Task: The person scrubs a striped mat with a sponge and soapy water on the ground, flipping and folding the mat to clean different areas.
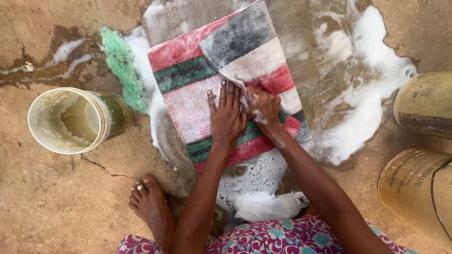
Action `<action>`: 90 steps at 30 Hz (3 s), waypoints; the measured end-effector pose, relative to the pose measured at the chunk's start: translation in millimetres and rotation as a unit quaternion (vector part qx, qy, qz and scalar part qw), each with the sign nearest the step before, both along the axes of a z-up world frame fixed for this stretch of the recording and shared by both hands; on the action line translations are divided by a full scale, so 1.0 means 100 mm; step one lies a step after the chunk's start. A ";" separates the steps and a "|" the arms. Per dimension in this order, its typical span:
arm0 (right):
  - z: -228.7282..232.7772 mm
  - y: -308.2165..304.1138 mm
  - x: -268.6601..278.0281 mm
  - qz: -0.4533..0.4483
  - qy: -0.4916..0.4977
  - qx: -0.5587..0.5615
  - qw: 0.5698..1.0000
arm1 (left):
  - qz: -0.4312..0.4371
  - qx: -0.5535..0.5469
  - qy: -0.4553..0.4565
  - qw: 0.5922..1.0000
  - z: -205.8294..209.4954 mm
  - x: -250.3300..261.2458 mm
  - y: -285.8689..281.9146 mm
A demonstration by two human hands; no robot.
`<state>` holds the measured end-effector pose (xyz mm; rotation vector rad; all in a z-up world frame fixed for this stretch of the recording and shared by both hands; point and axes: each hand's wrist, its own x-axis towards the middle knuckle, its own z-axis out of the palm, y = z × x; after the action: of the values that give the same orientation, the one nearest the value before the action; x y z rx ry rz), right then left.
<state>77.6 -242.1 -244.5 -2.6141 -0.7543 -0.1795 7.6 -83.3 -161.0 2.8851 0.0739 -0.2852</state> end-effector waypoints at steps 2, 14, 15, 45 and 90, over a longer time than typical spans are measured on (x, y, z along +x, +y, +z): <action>-0.12 -0.24 0.29 0.003 -0.119 -0.125 0.985 | 0.016 -0.033 -0.042 0.998 0.00 0.01 -0.01; 0.51 -0.34 0.72 -0.066 -0.058 -0.011 0.996 | 0.033 -0.050 -0.083 0.995 0.03 0.02 -0.03; 0.45 -0.07 0.49 -0.056 0.025 0.012 0.998 | 0.033 -0.046 -0.074 0.996 0.06 0.01 -0.04; 1.26 -1.37 -0.57 -0.355 0.152 -0.067 0.920 | 0.200 0.026 -0.218 0.955 -0.03 0.62 0.72; 0.64 -0.03 -0.32 -0.100 0.190 -0.292 0.932 | -0.201 -0.059 -0.195 0.958 -0.56 0.23 0.21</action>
<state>45.9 -245.0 -180.1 -3.1333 -0.4452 0.5688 30.5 -62.7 -216.9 2.7542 -0.5830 0.2095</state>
